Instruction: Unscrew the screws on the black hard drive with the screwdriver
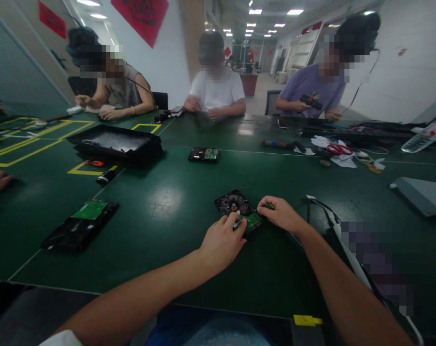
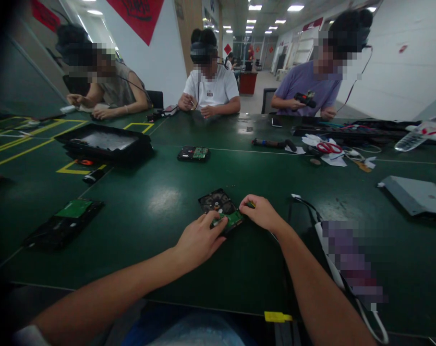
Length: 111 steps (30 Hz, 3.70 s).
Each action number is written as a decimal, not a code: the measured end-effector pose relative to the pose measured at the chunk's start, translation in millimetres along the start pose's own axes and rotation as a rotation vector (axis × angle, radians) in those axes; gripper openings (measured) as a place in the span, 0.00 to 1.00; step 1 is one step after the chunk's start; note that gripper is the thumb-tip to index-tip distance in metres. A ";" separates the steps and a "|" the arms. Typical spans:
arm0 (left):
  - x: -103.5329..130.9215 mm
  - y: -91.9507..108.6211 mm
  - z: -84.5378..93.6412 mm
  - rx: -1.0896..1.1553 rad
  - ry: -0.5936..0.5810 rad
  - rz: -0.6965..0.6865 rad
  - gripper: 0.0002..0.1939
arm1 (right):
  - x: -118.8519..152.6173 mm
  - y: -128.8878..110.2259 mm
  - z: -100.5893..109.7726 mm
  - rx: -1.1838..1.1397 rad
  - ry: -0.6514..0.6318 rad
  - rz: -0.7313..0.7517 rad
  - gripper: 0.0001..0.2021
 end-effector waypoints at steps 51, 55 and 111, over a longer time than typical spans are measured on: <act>-44.3 -52.2 -27.9 0.260 0.078 -0.399 0.37 | 4.2 -14.6 16.1 0.395 -0.085 0.254 0.05; -45.3 -53.0 -29.2 0.263 0.084 -0.399 0.37 | 4.8 -16.0 13.3 0.416 -0.105 0.243 0.05; -78.0 -41.2 -31.2 0.274 0.060 -0.392 0.34 | -4.6 -9.7 28.7 0.205 0.066 0.149 0.06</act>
Point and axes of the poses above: each hand's wrist, its own x-axis away from the middle knuckle, its own z-axis out of the back of the hand, y = z × x, the point moved 2 cm from there along -x, towards the middle knuckle, and after that the axes turned 12 degrees about -x, right-handed, at the moved point
